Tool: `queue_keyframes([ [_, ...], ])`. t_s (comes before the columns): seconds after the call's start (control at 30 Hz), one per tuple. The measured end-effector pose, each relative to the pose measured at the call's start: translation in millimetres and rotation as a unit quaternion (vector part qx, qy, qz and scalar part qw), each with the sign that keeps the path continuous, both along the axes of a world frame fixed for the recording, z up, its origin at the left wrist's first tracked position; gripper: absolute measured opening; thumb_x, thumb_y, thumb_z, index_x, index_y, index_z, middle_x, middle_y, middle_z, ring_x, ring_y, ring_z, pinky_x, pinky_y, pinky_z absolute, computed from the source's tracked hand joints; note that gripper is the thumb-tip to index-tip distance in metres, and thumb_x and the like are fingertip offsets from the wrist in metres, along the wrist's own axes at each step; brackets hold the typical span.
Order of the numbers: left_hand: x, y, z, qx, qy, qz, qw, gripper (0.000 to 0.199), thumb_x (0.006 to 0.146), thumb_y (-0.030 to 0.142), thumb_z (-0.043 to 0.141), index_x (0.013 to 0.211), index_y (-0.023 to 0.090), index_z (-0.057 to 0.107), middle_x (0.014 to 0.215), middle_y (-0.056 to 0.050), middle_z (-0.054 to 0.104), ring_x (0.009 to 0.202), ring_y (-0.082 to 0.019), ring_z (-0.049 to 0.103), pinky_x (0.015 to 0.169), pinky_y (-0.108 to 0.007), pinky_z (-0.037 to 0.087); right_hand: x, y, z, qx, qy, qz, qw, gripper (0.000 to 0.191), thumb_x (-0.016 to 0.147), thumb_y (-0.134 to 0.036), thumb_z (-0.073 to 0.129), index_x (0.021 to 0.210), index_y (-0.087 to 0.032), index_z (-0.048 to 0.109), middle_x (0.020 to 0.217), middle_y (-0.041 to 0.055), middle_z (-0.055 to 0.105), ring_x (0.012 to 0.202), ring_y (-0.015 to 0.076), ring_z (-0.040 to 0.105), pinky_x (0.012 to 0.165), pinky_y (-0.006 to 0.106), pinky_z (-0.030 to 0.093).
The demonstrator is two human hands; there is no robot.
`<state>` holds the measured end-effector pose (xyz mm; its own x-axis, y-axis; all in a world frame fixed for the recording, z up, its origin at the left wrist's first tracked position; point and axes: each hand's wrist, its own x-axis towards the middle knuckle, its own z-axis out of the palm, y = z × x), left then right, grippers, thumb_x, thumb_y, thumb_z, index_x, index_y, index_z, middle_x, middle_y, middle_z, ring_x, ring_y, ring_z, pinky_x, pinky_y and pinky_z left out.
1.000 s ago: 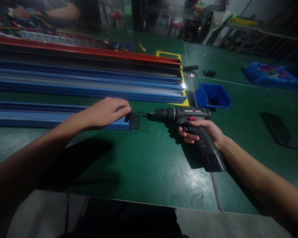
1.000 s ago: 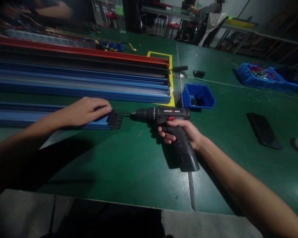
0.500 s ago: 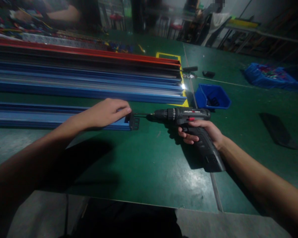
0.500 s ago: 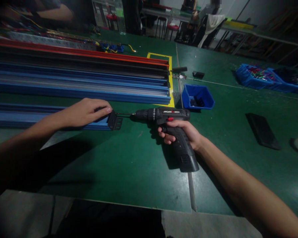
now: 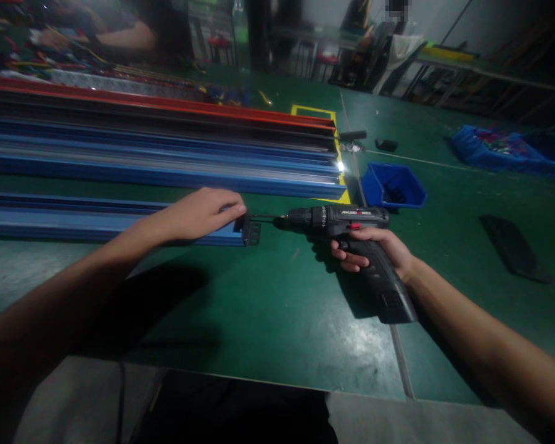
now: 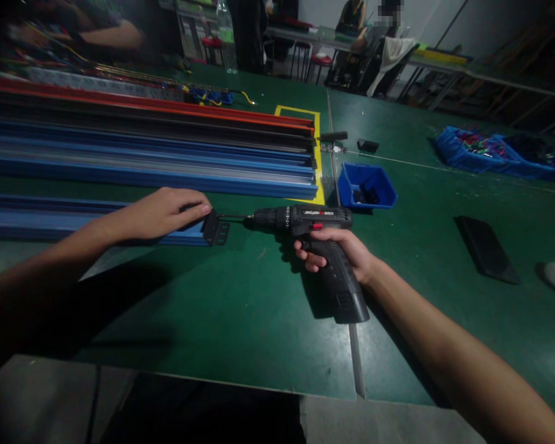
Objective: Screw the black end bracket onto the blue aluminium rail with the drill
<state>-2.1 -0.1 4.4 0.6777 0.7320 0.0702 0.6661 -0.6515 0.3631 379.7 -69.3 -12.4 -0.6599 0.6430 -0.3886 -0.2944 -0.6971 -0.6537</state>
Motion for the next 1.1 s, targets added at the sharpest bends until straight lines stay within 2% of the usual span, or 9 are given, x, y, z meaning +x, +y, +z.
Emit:
queue_keyframes([
  [1.1,0.5,-0.3,0.7,-0.002,-0.001,0.004,1.000,0.047,0.102,0.051,0.036,0.102,0.018,0.070,0.102,-0.006,0.073,0.091,-0.022,0.067,0.082,-0.029,0.046,0.2,-0.4,-1.7,0.008,0.005,0.004,1.000,0.026,0.090,-0.027,0.061,0.101,-0.004,0.066,0.083,0.0105,0.067,0.049,0.0065,0.047,0.059,0.022,0.053],
])
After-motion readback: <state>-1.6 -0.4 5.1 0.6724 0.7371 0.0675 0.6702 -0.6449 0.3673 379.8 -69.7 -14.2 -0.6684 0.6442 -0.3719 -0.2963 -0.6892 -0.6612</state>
